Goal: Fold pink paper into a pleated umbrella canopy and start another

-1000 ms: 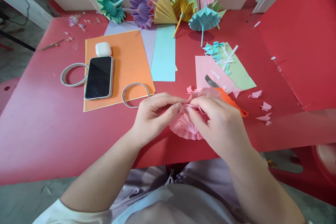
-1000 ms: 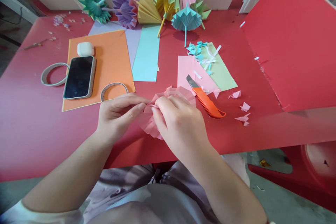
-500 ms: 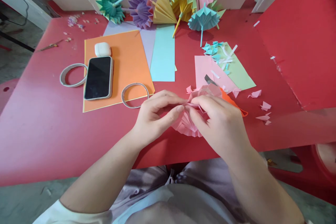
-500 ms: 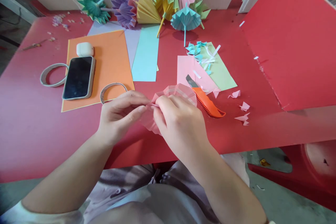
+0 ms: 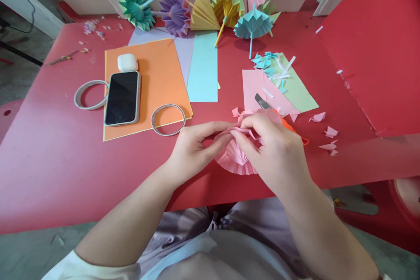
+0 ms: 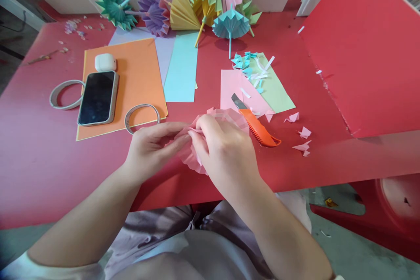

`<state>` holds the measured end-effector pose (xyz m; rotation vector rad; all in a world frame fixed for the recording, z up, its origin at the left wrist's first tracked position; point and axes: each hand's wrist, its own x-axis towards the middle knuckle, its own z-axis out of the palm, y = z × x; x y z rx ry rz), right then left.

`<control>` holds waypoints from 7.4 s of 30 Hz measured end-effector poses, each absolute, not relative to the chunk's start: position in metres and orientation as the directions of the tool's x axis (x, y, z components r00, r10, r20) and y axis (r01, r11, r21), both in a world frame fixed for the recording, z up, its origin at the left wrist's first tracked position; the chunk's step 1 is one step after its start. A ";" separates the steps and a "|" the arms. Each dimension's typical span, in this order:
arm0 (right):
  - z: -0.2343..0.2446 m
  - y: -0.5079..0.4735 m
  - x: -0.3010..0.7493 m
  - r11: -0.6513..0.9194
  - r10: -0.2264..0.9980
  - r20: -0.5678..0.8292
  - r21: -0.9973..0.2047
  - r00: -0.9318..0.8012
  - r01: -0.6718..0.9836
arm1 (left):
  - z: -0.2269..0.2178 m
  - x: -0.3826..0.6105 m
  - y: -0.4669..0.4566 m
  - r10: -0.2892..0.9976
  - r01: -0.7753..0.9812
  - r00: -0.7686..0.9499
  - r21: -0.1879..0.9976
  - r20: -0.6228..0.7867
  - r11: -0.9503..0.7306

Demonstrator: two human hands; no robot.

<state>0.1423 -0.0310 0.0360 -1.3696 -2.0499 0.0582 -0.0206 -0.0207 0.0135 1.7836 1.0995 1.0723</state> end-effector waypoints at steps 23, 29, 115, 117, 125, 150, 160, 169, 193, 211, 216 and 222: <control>0.038 -0.033 0.142 0.410 0.892 0.389 -0.487 -0.229 0.771 | 0.011 -0.018 -0.022 0.937 0.443 0.197 0.827 0.288 -0.347; 0.040 -0.032 0.145 0.408 0.895 0.387 -0.502 -0.223 0.763 | 0.009 -0.019 -0.022 0.950 0.452 0.148 0.836 0.276 -0.313; 0.038 -0.031 0.144 0.420 0.863 0.466 -0.447 -0.195 0.790 | 0.012 -0.019 -0.022 0.922 0.156 0.294 0.939 0.252 -0.306; 0.038 -0.032 0.144 0.420 0.862 0.469 -0.447 -0.193 0.790 | 0.012 -0.019 -0.022 0.923 0.142 0.288 0.942 0.254 -0.304; 0.038 -0.032 0.144 0.416 0.863 0.467 -0.445 -0.191 0.793 | 0.012 -0.019 -0.023 0.923 0.155 0.275 0.934 0.271 -0.320; 0.038 -0.030 0.143 0.389 0.878 0.456 -0.508 -0.144 0.769 | 0.009 -0.020 -0.024 0.898 0.346 0.268 0.835 0.348 -0.427; 0.037 -0.031 0.142 0.402 0.883 0.439 -0.519 -0.168 0.754 | 0.008 -0.019 -0.023 0.884 0.420 0.274 0.780 0.379 -0.464; 0.036 -0.030 0.141 0.420 0.862 0.477 -0.480 -0.172 0.771 | 0.010 -0.020 -0.023 0.918 0.350 0.281 0.861 0.279 -0.368; 0.039 -0.029 0.151 0.386 0.902 0.400 -0.587 -0.160 0.712 | 0.014 -0.017 -0.023 0.987 0.088 0.121 0.990 0.103 -0.114; 0.038 -0.028 0.149 0.381 0.885 0.444 -0.523 -0.138 0.762 | 0.016 -0.017 -0.025 0.985 0.096 0.127 0.987 0.118 -0.130; 0.038 -0.028 0.149 0.389 0.886 0.439 -0.533 -0.147 0.752 | 0.016 -0.016 -0.026 0.985 0.097 0.123 0.986 0.125 -0.137; 0.040 -0.029 0.148 0.368 0.901 0.413 -0.562 -0.134 0.741 | 0.015 -0.016 -0.026 0.988 0.131 0.099 0.983 0.118 -0.130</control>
